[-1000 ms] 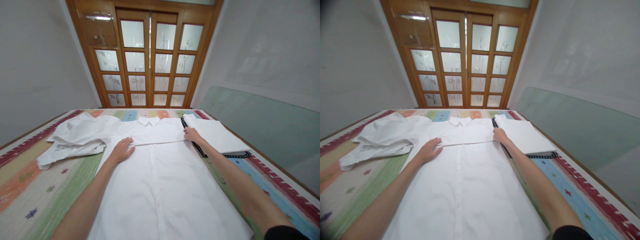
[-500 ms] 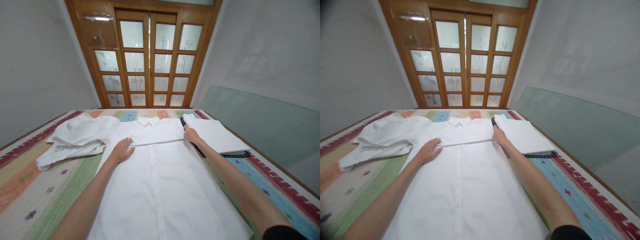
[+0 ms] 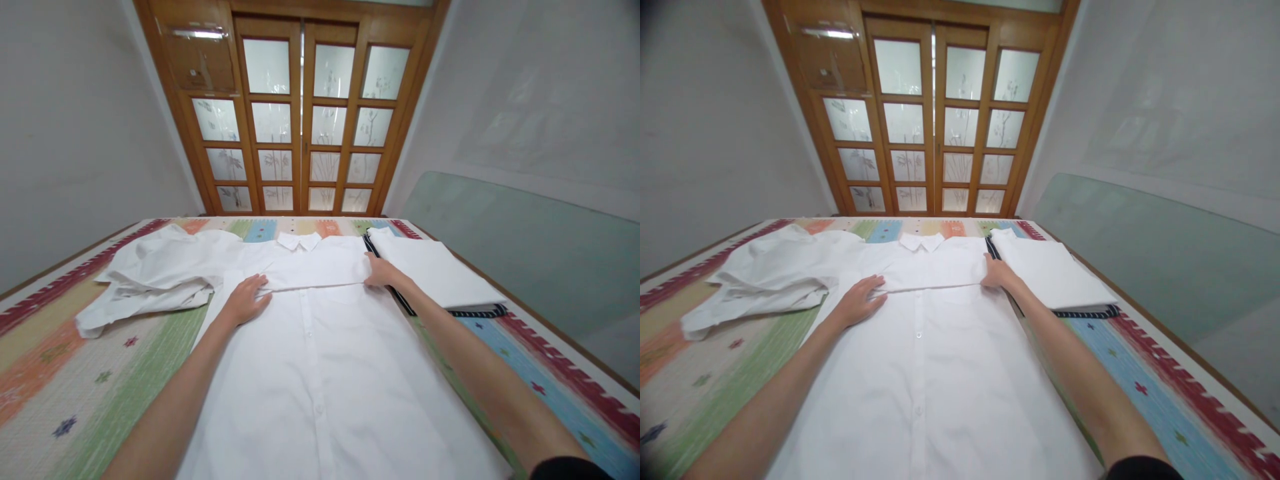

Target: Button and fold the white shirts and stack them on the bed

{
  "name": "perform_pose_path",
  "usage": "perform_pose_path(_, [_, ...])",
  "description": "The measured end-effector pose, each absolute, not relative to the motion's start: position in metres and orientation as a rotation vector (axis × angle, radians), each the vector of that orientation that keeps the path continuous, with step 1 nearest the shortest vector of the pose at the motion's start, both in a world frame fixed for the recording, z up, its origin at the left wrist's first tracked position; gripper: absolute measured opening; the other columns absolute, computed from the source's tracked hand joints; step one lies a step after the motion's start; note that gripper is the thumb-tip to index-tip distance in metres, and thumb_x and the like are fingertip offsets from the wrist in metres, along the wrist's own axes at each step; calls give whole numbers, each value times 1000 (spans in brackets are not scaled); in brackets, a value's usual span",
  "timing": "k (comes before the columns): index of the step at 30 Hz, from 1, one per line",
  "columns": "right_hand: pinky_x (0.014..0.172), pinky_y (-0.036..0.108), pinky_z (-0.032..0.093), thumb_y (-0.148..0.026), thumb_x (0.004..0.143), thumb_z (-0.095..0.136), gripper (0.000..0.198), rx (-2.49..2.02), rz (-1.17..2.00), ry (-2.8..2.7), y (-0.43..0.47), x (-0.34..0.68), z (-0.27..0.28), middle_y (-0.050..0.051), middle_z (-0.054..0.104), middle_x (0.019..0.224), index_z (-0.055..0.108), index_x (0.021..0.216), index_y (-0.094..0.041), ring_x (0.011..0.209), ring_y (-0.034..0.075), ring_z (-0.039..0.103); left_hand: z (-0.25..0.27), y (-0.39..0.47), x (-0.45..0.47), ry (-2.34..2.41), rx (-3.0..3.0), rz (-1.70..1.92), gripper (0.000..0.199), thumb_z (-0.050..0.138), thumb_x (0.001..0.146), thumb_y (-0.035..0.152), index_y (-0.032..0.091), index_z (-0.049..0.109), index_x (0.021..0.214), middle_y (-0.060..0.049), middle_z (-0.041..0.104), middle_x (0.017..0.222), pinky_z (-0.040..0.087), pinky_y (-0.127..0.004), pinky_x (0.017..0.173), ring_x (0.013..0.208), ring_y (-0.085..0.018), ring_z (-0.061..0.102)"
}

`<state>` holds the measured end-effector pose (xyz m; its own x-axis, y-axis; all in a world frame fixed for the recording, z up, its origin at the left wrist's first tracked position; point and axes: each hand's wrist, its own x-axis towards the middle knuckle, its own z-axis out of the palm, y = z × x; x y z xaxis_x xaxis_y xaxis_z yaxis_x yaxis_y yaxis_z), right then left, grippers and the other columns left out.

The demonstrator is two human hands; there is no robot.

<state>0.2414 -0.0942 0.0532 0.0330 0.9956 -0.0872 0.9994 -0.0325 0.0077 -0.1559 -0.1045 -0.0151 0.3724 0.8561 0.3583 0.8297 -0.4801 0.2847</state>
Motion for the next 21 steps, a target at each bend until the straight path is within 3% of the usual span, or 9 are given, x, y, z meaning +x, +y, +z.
perform_pose_path(2, [91, 32, 43, -21, 72, 67, 86, 2183, -7, 2196, -96, 244, 49, 22, 59, 122, 25, 146, -6, 110, 29, 60, -14, -105, -156, 1574, 2548, 724, 48, 49, 84, 48, 17, 62, 118, -13, 62, 131, 40, -46, 110, 129, -29, 51])
perform_pose_path(6, [87, 32, 43, -10, 82, 52, 63, 2254, 185, 2210, -104, 246, 39, 21, 58, 117, 30, 141, -7, 104, 27, 61, -12, -106, -154, 1567, 2544, 726, 46, 49, 83, 46, 18, 62, 118, -12, 62, 131, 40, -45, 109, 129, -28, 51])
perform_pose_path(11, [82, 30, 44, 5, 82, 42, 53, 2156, 415, 2175, -114, 245, 28, 19, 55, 113, 40, 133, -8, 98, 24, 60, -13, -106, -154, 1573, 2545, 721, 48, 48, 84, 48, 18, 62, 118, -12, 62, 131, 40, -46, 109, 129, -29, 51])
perform_pose_path(16, [78, 29, 45, 0, 89, 38, 33, 2156, 546, 2131, -120, 238, 25, 18, 59, 106, 52, 117, -9, 98, 24, 60, -17, -103, -156, 1569, 2558, 717, 50, 47, 84, 50, 17, 61, 118, -13, 62, 131, 40, -46, 109, 128, -29, 52])
perform_pose_path(21, [70, 29, 46, -2, 92, 36, 32, 2150, 569, 2101, -120, 233, 25, 18, 62, 104, 55, 116, -10, 92, 23, 63, -18, -103, -157, 1561, 2569, 722, 50, 46, 84, 51, 18, 60, 118, -13, 63, 130, 40, -46, 109, 128, -29, 51])
